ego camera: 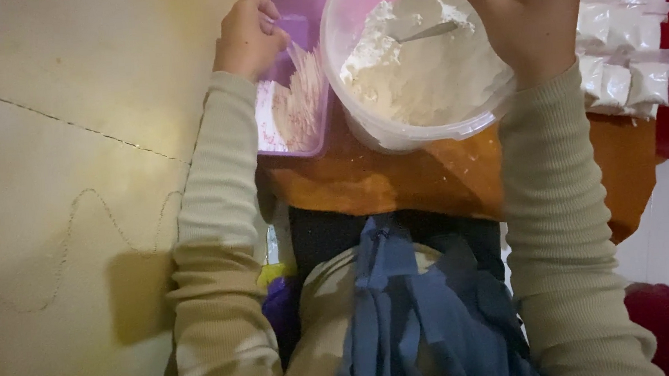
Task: Scooping white powder from a large container into small individual plastic bags using a spoon.
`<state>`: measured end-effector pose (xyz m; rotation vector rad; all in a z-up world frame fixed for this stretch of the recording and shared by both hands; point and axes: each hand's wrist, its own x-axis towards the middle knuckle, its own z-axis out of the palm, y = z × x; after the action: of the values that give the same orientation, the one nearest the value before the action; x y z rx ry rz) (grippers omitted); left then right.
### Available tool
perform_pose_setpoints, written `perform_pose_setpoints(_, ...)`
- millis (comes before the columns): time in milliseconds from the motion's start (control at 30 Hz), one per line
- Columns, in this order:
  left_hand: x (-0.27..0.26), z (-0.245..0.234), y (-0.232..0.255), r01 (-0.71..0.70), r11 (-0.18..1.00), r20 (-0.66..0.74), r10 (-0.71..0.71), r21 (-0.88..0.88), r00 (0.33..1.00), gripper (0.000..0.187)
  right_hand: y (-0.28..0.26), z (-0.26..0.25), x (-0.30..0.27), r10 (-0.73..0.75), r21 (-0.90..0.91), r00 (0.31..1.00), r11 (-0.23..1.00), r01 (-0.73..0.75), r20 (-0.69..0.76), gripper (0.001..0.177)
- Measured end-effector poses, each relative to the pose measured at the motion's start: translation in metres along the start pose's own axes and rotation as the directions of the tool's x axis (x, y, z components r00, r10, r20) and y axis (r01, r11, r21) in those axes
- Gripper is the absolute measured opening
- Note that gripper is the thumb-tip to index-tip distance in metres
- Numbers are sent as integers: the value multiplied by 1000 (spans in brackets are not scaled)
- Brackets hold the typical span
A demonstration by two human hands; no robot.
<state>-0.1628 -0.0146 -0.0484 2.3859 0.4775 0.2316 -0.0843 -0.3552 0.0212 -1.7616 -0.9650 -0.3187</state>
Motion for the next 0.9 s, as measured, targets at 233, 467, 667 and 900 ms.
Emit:
perform_pose_setpoints(233, 4, 12, -6, -12, 994, -34, 16, 113, 999, 26, 4, -1, -1, 4, 38, 1000, 999, -4, 7, 18)
perform_pose_setpoints(467, 16, 41, -23, 72, 978, -33, -67, 198, 997, 21, 4, -1, -1, 1, 28, 1000, 1000, -1, 13, 19)
perform_pose_setpoints(667, 5, 27, -7, 30, 979, -54, -20, 200, 998, 29, -2, -1, -1, 10, 2, 1000, 1000, -9, -14, 14)
perform_pose_setpoints(900, -67, -39, 70, -372, 927, -502, 343, 46, 794, 30, -5, -1, 0, -27, 1, 998, 1000, 27, -50, 17)
